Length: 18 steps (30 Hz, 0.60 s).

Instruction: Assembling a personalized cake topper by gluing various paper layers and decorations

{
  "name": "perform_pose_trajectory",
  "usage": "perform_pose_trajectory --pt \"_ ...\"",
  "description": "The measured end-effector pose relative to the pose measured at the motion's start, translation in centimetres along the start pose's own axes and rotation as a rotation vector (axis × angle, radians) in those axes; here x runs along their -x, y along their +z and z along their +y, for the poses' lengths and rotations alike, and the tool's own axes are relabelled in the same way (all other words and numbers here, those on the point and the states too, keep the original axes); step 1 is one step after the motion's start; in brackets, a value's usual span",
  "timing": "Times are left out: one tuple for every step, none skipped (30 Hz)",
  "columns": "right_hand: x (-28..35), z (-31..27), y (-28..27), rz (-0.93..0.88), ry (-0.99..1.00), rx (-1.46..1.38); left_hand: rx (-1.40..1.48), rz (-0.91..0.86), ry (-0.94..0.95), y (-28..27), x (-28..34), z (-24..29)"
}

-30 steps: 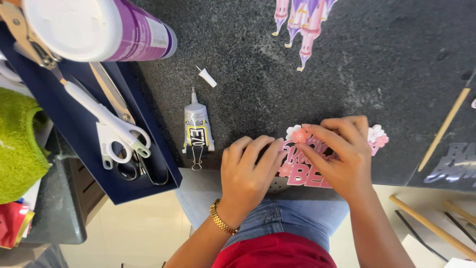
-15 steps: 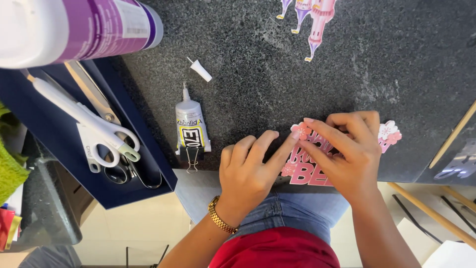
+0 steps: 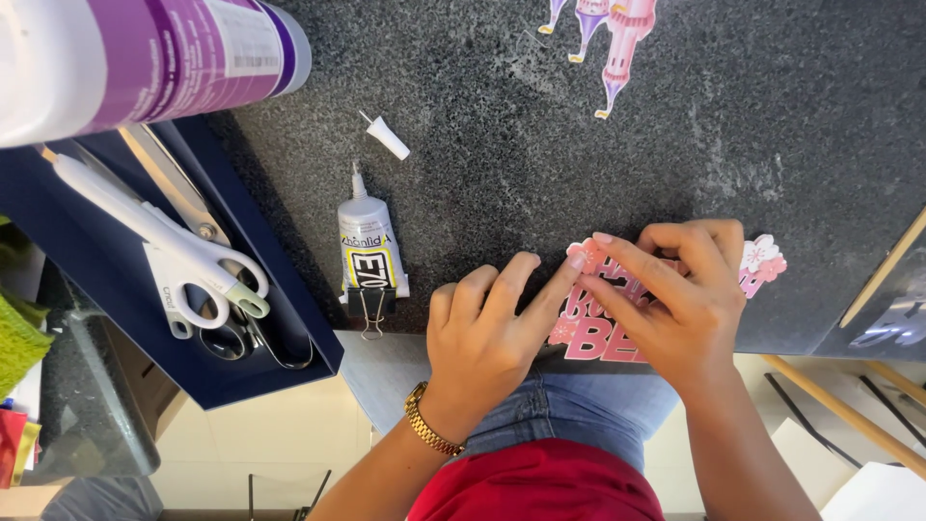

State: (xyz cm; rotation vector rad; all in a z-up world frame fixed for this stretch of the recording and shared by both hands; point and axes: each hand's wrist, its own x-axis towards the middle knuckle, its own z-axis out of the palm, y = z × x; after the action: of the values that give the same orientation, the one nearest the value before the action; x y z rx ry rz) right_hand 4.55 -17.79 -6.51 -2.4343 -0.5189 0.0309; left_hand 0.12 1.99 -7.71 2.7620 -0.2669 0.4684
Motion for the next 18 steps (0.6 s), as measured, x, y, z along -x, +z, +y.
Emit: perform_pose_trajectory --pt "0.08 0.07 0.02 0.0 0.0 0.0 0.0 0.0 0.0 -0.01 0.0 -0.01" --pt "0.16 0.14 0.05 0.0 0.002 -0.002 -0.003 0.001 -0.001 -0.03 0.0 -0.02" --pt "0.24 0.22 0.07 0.001 0.004 -0.004 -0.006 0.002 -0.001 -0.03 -0.01 -0.04" --pt "0.24 0.23 0.1 0.002 0.005 -0.004 -0.006 0.002 0.0 0.03 0.04 -0.04" --pt "0.24 0.24 0.13 0.009 -0.003 -0.003 -0.011 0.001 0.001 0.07 0.1 -0.05" --pt "0.24 0.25 0.17 0.017 -0.011 -0.002 -0.017 0.001 0.002 0.13 0.16 -0.05" --pt "0.22 0.2 0.15 0.016 -0.009 -0.002 -0.017 -0.001 0.002 0.17 0.19 -0.04" --pt "0.19 0.15 0.13 0.016 -0.009 -0.007 -0.017 0.002 0.004 0.21 0.22 -0.02" --pt "0.11 0.12 0.13 0.017 -0.01 -0.011 -0.018 0.005 0.006 0.27 0.2 -0.03" --pt "0.07 0.12 0.14 0.018 -0.01 -0.012 -0.018 0.005 0.007 0.27 0.18 -0.01" --pt "0.06 0.11 0.15 0.027 -0.017 -0.023 -0.017 0.007 0.004 0.26 0.17 0.01" --pt "0.04 0.1 0.15 0.036 -0.023 -0.034 -0.016 0.008 0.002 0.26 0.15 0.04" --pt "0.14 0.2 0.12 0.036 -0.022 -0.034 -0.015 0.008 0.003 0.25 0.15 0.05" --pt "0.25 0.31 0.09 0.04 -0.03 -0.047 -0.019 0.007 0.007 0.25 0.15 0.06" --pt "0.37 0.42 0.06 0.044 -0.038 -0.061 -0.023 0.005 0.01 0.24 0.17 0.08" --pt "0.38 0.43 0.09 0.044 -0.037 -0.061 -0.023 0.005 0.01 0.22 0.19 0.03" --pt "0.4 0.44 0.1 0.042 -0.048 -0.06 -0.03 0.001 0.017 0.2 0.21 0.0" --pt "0.43 0.45 0.11 0.039 -0.059 -0.058 -0.036 -0.003 0.023 0.19 0.22 -0.03"
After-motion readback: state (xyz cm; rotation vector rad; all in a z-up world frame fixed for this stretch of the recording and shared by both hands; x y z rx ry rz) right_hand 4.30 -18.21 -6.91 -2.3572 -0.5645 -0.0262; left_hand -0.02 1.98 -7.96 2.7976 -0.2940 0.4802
